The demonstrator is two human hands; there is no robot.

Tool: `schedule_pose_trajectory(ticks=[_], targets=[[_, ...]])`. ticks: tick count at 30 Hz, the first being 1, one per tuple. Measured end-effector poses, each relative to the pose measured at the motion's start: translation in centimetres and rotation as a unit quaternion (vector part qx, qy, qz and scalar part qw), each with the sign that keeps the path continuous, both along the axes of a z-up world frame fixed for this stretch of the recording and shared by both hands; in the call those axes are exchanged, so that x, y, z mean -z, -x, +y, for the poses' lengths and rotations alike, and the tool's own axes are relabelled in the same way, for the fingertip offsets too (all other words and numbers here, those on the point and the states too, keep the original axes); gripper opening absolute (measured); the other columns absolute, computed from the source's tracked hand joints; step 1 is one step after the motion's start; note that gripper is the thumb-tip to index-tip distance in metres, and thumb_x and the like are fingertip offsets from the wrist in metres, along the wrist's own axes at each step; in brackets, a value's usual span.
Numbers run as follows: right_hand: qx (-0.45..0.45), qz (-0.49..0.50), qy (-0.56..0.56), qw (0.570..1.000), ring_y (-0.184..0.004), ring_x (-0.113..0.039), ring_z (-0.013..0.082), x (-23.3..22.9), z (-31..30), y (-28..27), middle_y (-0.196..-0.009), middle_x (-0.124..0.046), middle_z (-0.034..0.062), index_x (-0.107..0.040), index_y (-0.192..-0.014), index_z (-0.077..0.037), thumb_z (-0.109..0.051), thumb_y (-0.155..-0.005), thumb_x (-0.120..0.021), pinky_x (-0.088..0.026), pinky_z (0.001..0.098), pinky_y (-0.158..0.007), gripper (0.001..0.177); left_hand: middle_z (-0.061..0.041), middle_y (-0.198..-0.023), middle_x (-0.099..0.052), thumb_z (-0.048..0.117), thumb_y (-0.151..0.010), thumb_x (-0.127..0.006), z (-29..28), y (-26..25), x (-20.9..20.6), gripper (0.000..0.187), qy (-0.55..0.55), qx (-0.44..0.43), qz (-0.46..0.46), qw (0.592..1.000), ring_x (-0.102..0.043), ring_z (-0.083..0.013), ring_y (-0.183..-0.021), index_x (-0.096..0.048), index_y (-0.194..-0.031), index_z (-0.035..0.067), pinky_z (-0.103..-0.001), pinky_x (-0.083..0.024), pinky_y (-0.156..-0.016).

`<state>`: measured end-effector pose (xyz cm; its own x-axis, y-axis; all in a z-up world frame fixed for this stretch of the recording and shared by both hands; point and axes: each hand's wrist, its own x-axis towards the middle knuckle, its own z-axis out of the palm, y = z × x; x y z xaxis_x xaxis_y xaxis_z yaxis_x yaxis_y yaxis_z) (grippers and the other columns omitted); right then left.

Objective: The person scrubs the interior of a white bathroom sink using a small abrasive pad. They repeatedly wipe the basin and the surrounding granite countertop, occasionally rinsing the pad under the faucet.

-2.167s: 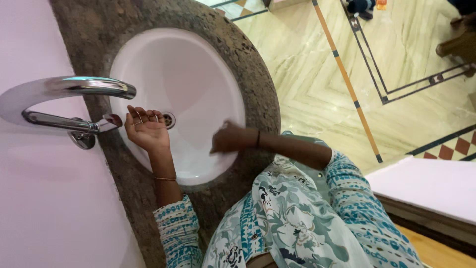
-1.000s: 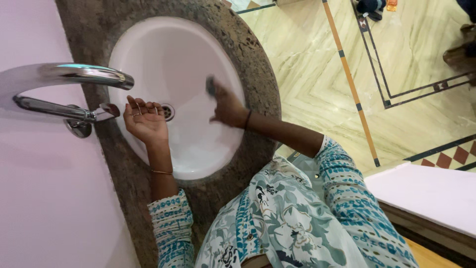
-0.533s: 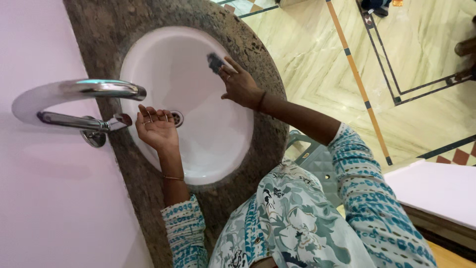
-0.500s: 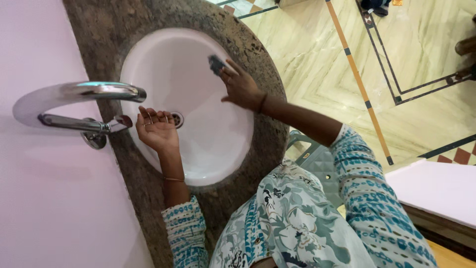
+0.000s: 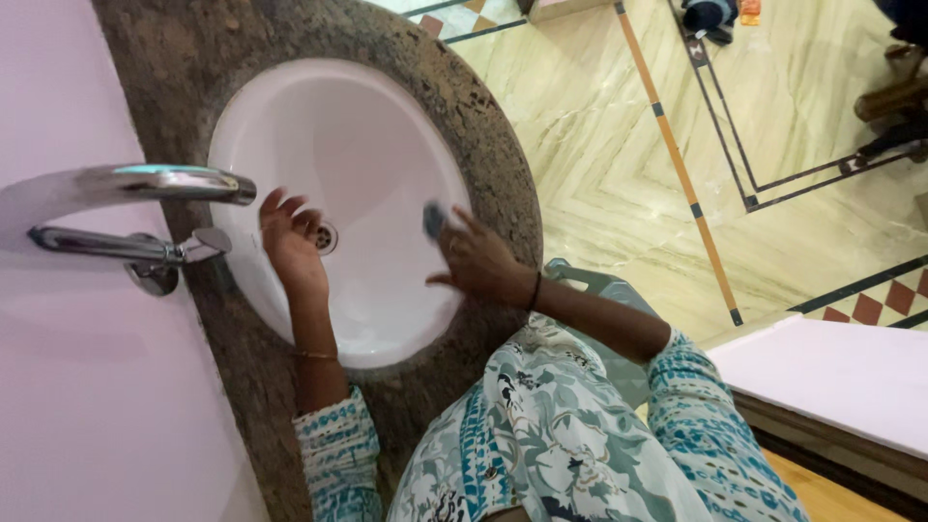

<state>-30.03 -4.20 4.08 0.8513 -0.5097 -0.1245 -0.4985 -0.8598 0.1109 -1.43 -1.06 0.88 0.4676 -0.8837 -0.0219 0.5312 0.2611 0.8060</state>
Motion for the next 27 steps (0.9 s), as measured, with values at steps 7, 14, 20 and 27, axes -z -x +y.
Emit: schedule_pose_trajectory(ticks=[7,14,20,27], targets=[[0.016,-0.010,-0.099,0.995,-0.133,-0.059,0.0194,0.2,0.2,0.5,-0.121,-0.074,-0.0033,-0.073,-0.123,-0.023,-0.048,-0.106,-0.047,0.002,0.0663,-0.127,0.040,-0.020,-0.149,-0.052,0.046,-0.096,-0.065,0.0,4.5,-0.5,0.077,-0.138,0.290,-0.447,0.835,-0.055,-0.0291,-0.130,-0.035,-0.154,0.006,-0.043,-0.047,-0.110],[-0.032,-0.230,-0.139,0.963,-0.135,-0.054,0.0272,-0.4,-0.6,2.4,-0.127,-0.071,0.0013,-0.076,-0.117,-0.021,-0.046,-0.101,-0.052,0.003,0.0666,-0.119,0.038,-0.023,-0.170,-0.009,0.062,-0.098,-0.043,1.0,6.8,1.5,0.094,-0.130,0.431,-0.555,0.700,-0.012,-0.0358,-0.156,-0.008,-0.162,0.003,-0.044,-0.020,-0.123],[0.127,-0.463,-0.234,0.845,-0.127,-0.060,0.0292,-2.8,-1.5,7.6,-0.135,-0.067,0.0099,-0.068,-0.129,-0.010,-0.022,-0.110,-0.051,-0.047,0.0428,-0.108,0.029,-0.028,-0.170,-0.002,0.072,-0.104,-0.024,3.3,12.8,1.8,0.100,-0.194,0.490,-0.646,0.552,0.002,-0.0390,-0.160,-0.004,-0.160,-0.008,-0.046,-0.005,-0.129],[0.253,-0.523,-0.156,0.799,-0.105,-0.067,0.0272,-1.1,0.3,6.9,-0.114,-0.076,0.0096,-0.076,-0.109,-0.007,-0.018,-0.108,-0.057,-0.052,0.0376,-0.092,0.022,-0.029,-0.168,-0.001,0.065,-0.104,-0.023,-5.0,14.2,2.4,0.092,-0.070,0.304,-0.616,0.723,0.000,-0.0417,-0.156,-0.014,-0.159,-0.009,-0.052,-0.010,-0.125]])
